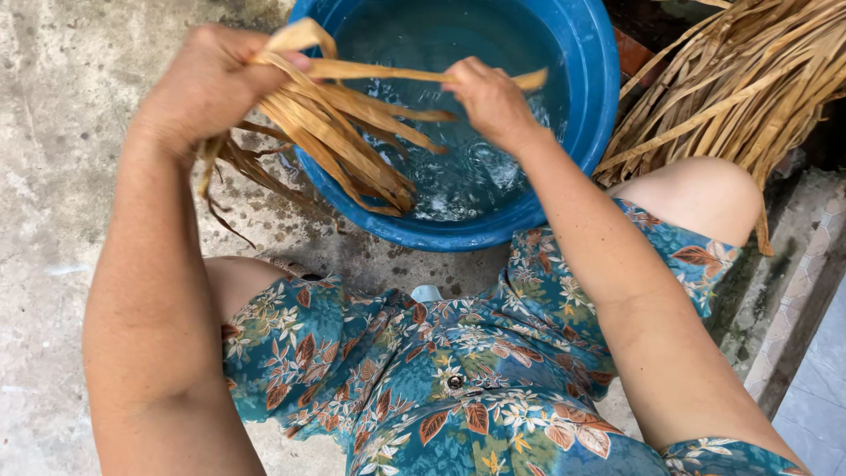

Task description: The person sits on a concrete floor and repeatedly submerges, agitates, and wrings long dried plant strips in a blue basin of water. They handle the strips by hand, occasionally lifting them out of the water and placing them back in, while a pile of dry strips rests nearby.

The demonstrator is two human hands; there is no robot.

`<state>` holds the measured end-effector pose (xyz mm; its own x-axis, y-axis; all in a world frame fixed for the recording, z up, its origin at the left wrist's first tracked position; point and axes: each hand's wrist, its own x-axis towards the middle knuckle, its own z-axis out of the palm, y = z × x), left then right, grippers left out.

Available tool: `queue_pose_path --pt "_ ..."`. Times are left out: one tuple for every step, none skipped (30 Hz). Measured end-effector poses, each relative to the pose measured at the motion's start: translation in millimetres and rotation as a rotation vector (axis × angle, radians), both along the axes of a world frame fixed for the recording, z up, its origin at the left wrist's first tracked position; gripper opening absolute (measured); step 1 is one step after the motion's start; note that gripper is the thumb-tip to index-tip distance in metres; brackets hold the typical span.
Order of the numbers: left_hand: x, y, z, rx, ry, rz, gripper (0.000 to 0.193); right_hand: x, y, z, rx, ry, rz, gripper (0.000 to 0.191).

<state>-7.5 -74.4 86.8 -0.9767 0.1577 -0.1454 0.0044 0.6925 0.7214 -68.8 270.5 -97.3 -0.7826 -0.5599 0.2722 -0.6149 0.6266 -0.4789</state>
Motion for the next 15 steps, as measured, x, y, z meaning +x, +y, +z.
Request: queue_pose_path --pt "1.2 -9.1 4.1 0.020 0.017 0.025 0.024 -6.0 11.1 -10.8 0.024 -0.006 -0.043 0.011" --pt "1.8 -19.4 8.6 0.039 0.033 0.049 0.023 -12.5 22.0 -21.7 0.073 -0.084 -0.106 0.007" --pt "2.6 -26.5 10.4 0.060 0.048 0.071 0.022 -17.9 32.5 -32.2 0.124 -0.162 -0.169 0.006" --pt "3.7 -30.6 9.2 -0.010 0.025 0.100 0.023 -21.9 41.7 -41.7 0.174 -0.241 -0.232 0.009" --pt "4.7 -34.1 8.1 -0.079 0.002 0.127 0.023 -25.0 49.4 -49.2 0.140 -0.129 -0.228 0.008" --pt "5.0 -36.6 6.5 -0.144 -0.018 0.156 0.024 -28.0 55.6 -53.4 0.109 -0.013 -0.222 0.014" --pt "5.8 -38.5 5.7 -0.060 0.009 0.122 0.024 -30.4 61.0 -53.9 0.080 0.100 -0.211 0.022" --pt "6.9 -40.0 5.4 0.017 0.030 0.092 0.024 -30.8 61.5 -51.5 0.124 0.136 -0.263 0.031" --pt "7.3 -39.5 4.8 0.090 0.048 0.057 0.024 -29.7 59.4 -45.8 0.164 0.169 -0.318 0.040" --pt "7.9 -38.8 5.0 0.115 0.054 0.026 0.024 -26.3 54.7 -36.8 0.206 0.206 -0.378 0.050" --pt "7.7 -36.1 5.2 0.143 0.062 -0.004 0.024 -22.1 45.8 -25.7 0.002 0.051 -0.304 0.035" --pt "8.1 -32.0 4.7 0.173 0.072 -0.032 0.024 -17.4 34.1 -12.1 -0.196 -0.103 -0.224 0.022" --pt "7.6 -26.3 3.9 0.223 0.058 -0.063 0.024 -9.8 21.3 2.2 -0.391 -0.259 -0.140 0.017" --pt "5.1 -18.8 2.0 0.275 0.040 -0.093 0.023 1.0 8.0 15.5 -0.425 -0.342 -0.046 0.017" --pt "4.2 -10.8 -0.2 0.324 0.019 -0.123 0.023 13.1 -6.7 26.7 -0.461 -0.428 0.047 0.018"
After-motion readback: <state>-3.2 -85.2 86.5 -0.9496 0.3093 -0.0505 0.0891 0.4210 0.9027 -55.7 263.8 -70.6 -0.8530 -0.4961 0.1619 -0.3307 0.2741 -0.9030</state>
